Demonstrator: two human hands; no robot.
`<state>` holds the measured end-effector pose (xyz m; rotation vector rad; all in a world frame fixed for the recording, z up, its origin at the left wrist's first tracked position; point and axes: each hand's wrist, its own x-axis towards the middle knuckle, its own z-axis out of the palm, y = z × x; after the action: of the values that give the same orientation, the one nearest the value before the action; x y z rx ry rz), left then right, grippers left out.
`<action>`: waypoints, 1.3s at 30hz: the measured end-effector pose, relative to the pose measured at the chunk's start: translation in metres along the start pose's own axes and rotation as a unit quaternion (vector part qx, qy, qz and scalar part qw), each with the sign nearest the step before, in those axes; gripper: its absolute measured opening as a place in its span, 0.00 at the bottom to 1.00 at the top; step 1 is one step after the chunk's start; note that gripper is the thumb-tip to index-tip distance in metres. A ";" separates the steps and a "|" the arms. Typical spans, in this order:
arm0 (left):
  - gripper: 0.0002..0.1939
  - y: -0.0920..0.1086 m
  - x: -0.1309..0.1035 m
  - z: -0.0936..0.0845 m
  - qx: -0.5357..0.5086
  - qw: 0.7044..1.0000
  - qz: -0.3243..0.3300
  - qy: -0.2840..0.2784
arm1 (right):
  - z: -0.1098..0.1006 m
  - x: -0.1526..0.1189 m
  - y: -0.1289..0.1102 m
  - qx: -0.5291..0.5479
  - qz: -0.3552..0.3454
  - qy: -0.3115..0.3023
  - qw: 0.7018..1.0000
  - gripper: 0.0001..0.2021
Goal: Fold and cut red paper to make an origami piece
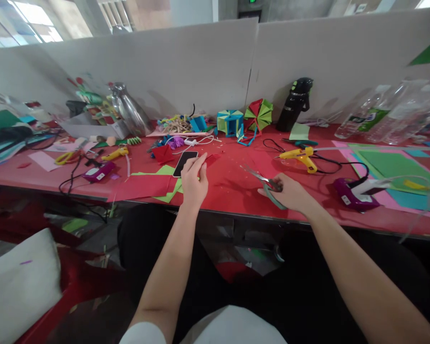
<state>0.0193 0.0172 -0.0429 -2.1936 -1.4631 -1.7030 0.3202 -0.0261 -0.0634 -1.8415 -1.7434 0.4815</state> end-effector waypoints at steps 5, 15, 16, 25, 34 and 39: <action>0.18 -0.010 0.000 0.007 -0.135 0.984 -0.110 0.021 | 0.002 0.001 0.002 -0.090 0.007 0.012 0.996 0.20; 0.23 0.001 -0.002 0.013 -0.318 0.888 -0.329 -0.050 | -0.007 0.011 0.008 -0.162 0.020 0.068 0.984 0.24; 0.22 0.002 -0.002 0.012 -0.307 0.896 -0.314 -0.059 | -0.009 0.012 0.012 -0.166 0.031 0.078 0.982 0.25; 0.11 0.011 -0.011 0.018 -0.271 0.925 -0.211 -0.160 | -0.034 0.014 0.015 -0.030 -0.028 0.132 0.990 0.11; 0.13 0.038 -0.024 0.025 -0.308 0.891 -0.165 -0.289 | 0.016 -0.012 -0.050 0.251 -0.120 -0.084 0.957 0.15; 0.18 0.033 -0.028 0.033 -0.364 0.841 -0.313 -0.249 | 0.017 -0.011 -0.043 0.252 -0.096 -0.023 0.963 0.16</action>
<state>0.0664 -0.0026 -0.0614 -2.9338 -2.1033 -2.2985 0.2746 -0.0341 -0.0516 -1.3001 -1.6187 0.8076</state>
